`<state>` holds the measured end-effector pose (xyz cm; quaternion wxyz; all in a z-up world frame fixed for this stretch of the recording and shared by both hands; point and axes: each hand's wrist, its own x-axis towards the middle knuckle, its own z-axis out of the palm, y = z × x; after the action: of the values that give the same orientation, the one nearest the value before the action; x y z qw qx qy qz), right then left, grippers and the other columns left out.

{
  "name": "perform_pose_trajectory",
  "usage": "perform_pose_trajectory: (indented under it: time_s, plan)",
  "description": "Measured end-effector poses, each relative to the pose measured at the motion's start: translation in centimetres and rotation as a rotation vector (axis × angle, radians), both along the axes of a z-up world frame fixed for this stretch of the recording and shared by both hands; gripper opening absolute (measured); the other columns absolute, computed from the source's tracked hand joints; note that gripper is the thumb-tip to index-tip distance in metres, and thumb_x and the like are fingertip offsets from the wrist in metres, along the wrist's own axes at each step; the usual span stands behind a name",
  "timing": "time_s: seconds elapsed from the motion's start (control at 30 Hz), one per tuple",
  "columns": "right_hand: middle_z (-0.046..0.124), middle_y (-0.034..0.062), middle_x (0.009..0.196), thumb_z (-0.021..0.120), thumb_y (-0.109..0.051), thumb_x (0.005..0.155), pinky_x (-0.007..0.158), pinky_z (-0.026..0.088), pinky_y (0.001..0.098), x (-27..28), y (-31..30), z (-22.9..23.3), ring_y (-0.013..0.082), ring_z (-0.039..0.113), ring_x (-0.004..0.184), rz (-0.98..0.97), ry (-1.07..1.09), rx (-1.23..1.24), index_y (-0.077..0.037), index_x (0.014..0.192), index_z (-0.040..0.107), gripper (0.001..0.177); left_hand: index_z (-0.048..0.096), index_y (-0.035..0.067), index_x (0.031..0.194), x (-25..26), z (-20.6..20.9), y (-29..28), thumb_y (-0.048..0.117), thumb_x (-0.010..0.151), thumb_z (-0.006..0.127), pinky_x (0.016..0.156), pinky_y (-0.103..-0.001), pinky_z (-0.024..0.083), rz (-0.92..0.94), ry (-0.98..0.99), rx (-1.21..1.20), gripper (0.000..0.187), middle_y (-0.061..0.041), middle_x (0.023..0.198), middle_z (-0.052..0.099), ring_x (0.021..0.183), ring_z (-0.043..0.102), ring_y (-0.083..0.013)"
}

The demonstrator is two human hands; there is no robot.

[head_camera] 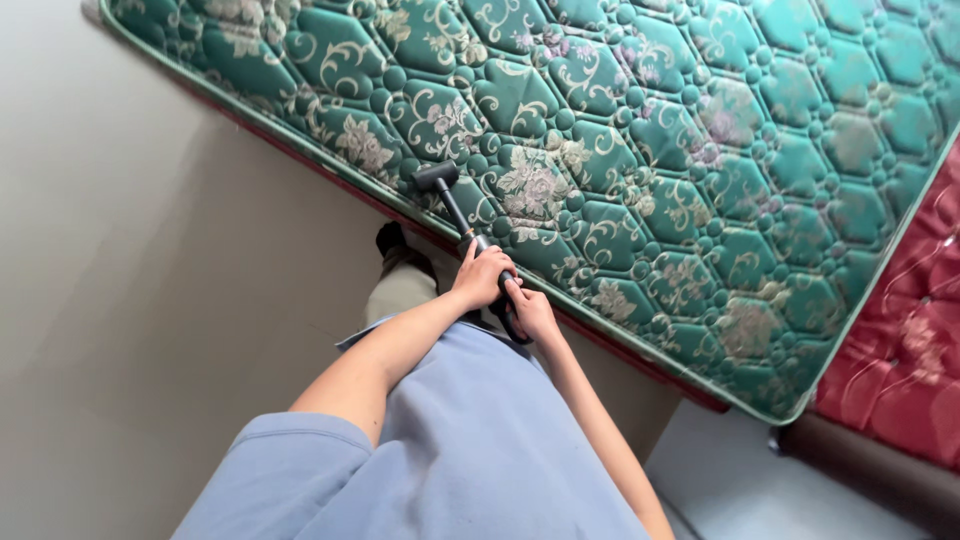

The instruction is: The person uses a handheld vacuum cleaner to clean the surface of a green patterned mattress. They move the vacuum head back and forth across the mattress, covering different sections from one end to the other.

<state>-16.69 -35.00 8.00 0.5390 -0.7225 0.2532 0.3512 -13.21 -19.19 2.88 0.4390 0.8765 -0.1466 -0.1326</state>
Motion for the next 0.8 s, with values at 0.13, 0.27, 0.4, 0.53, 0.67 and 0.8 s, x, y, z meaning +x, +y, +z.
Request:
perform_pose_trajectory:
  time_s: [0.13,0.27,0.4,0.53,0.67,0.8]
  plan:
    - [0.049,0.0036,0.047,0.06,-0.048,0.101,0.034,0.028,0.0313,0.0,-2.3,0.0,0.0134,0.041,0.034,0.091,-0.013,-0.079,-0.003,0.069,0.059,0.056,0.079,0.017,0.092,-0.4,0.2,-1.7,0.026,0.084,0.072,0.12,-0.064,0.016,0.009,-0.017,0.044,0.013,0.001,0.107,0.072,0.123,0.057,-0.0208]
    - [0.052,0.004,0.048,0.062,-0.048,0.099,0.034,0.031,0.0321,3.3,-2.3,-0.2,0.0136,0.045,0.034,0.196,-0.05,-0.135,-0.001,0.068,0.062,0.056,0.077,0.016,0.094,1.1,0.8,-1.4,0.034,0.089,0.073,0.118,-0.065,0.018,0.104,-0.055,0.015,0.019,-0.001,0.106,0.071,0.124,0.057,-0.0236]
    - [0.052,0.0024,0.051,0.062,-0.051,0.098,0.035,0.032,0.0317,7.6,0.7,0.9,0.0136,0.046,0.036,0.295,-0.028,-0.204,-0.003,0.069,0.061,0.056,0.077,0.017,0.093,3.6,1.6,1.2,0.033,0.092,0.071,0.125,-0.066,0.013,0.22,0.06,0.029,0.017,0.002,0.105,0.073,0.123,0.06,-0.0185]
    - [0.051,0.0027,0.05,0.063,-0.051,0.098,0.035,0.032,0.0327,11.6,4.4,0.1,0.0145,0.045,0.036,0.348,-0.048,-0.154,-0.002,0.068,0.06,0.057,0.078,0.019,0.094,6.7,1.2,4.7,0.029,0.088,0.072,0.124,-0.065,0.013,0.303,0.055,0.053,0.012,0.003,0.112,0.072,0.132,0.054,-0.0196]
    - [0.05,0.0036,0.049,0.064,-0.052,0.098,0.035,0.034,0.0324,15.7,8.8,-1.5,0.0146,0.046,0.035,0.412,-0.08,-0.175,0.0,0.067,0.059,0.061,0.077,0.019,0.098,9.8,1.0,9.0,0.025,0.088,0.073,0.116,-0.074,0.008,0.393,0.152,0.045,0.013,0.002,0.123,0.07,0.145,0.042,-0.0261]
    - [0.05,0.0048,0.049,0.064,-0.052,0.098,0.035,0.032,0.0326,19.1,14.1,-1.4,0.0155,0.045,0.034,0.444,-0.109,-0.073,-0.001,0.07,0.059,0.058,0.08,0.018,0.093,12.0,-1.9,12.9,0.025,0.08,0.08,0.11,-0.065,0.027,0.624,0.016,-0.109,0.014,-0.013,0.138,0.061,0.148,0.029,-0.0447]
